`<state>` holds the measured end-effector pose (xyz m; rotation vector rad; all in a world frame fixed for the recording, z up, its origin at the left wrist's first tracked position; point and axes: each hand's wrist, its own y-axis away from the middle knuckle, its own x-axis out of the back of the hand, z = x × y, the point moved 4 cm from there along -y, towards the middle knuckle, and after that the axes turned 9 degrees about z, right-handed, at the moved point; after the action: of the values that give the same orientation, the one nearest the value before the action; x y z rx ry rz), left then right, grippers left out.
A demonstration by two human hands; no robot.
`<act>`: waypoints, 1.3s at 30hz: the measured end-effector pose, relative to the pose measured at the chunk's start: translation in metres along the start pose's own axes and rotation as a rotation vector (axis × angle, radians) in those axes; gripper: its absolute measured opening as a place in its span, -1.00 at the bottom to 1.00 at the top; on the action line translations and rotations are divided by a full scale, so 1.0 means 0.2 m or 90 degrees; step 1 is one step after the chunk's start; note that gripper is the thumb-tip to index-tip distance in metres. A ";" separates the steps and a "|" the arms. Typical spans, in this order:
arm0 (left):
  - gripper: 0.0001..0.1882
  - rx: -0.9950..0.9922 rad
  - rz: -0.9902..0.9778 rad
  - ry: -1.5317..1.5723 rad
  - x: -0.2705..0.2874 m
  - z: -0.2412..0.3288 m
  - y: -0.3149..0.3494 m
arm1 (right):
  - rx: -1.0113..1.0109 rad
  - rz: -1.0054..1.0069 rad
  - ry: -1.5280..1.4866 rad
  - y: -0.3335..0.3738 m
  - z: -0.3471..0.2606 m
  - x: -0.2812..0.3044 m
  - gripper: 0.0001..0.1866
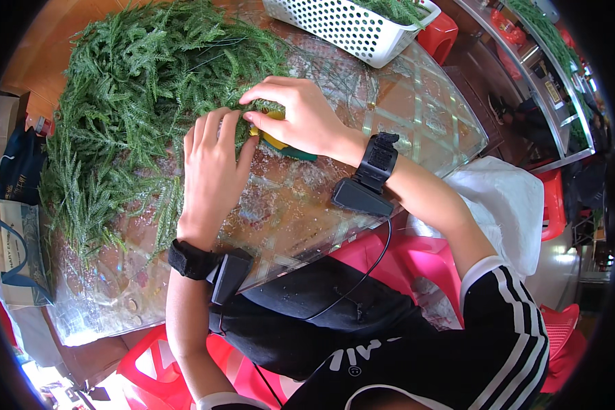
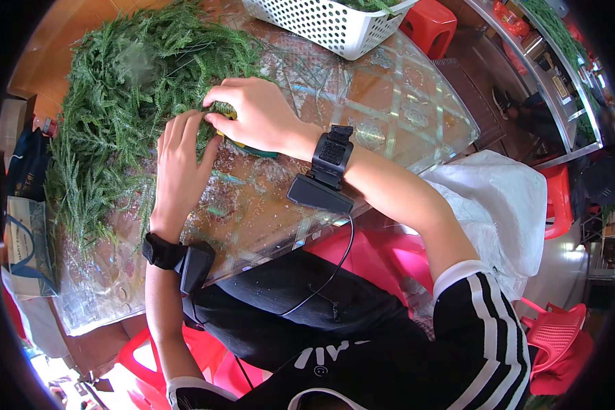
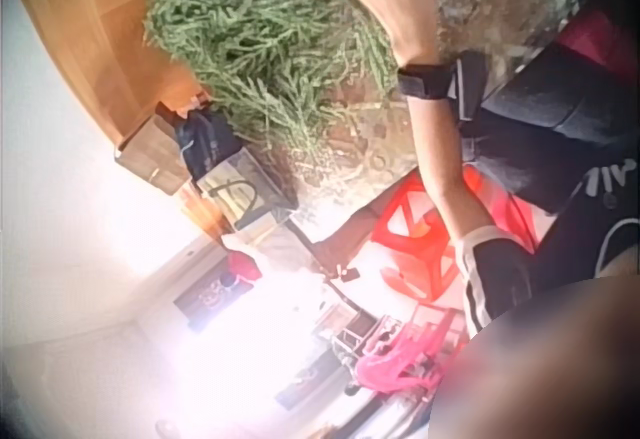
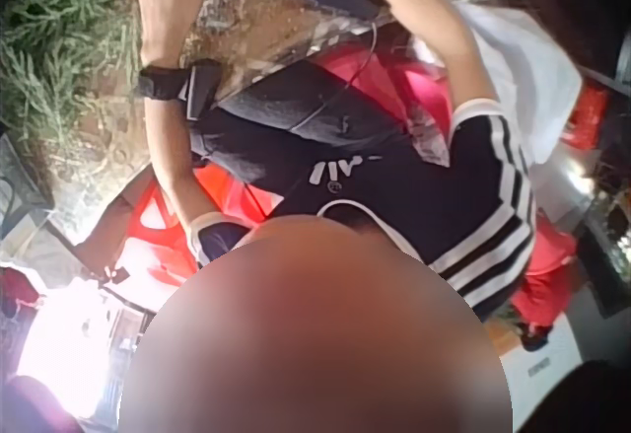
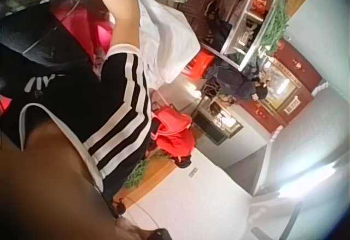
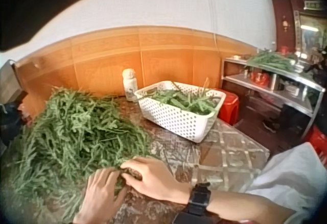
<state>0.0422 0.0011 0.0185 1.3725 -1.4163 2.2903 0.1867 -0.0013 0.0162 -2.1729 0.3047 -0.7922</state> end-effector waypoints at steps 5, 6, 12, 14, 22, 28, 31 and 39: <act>-0.56 0.019 -0.069 -0.002 0.00 0.01 0.01 | -0.024 -0.026 0.027 0.01 0.01 -0.01 -0.81; -0.56 0.020 -0.069 -0.002 0.00 0.02 0.01 | -0.024 -0.027 0.027 0.01 0.01 -0.01 -0.81; -0.53 0.011 -0.086 -0.005 0.01 0.02 0.01 | -0.019 -0.035 0.032 0.01 0.00 -0.01 -0.82; -0.56 0.004 -0.073 -0.010 0.01 0.02 0.01 | -0.023 -0.043 0.027 0.01 0.00 -0.01 -0.82; -0.58 0.006 -0.075 -0.012 0.00 0.02 0.01 | -0.030 -0.064 0.015 0.01 0.00 -0.01 -0.82; -0.58 0.005 -0.082 -0.011 0.00 0.02 0.01 | -0.031 -0.073 0.017 0.01 0.00 -0.02 -0.81; -0.58 0.008 -0.087 -0.012 0.00 0.02 0.01 | -0.036 -0.080 0.011 0.01 0.00 -0.02 -0.81; -0.56 -0.001 -0.091 -0.018 0.00 0.03 0.01 | -0.037 -0.097 0.020 0.01 -0.01 -0.02 -0.80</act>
<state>0.0447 -0.0040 0.0184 1.4603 -1.2824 2.1894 0.1835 -0.0025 0.0133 -2.2607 0.1806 -0.9128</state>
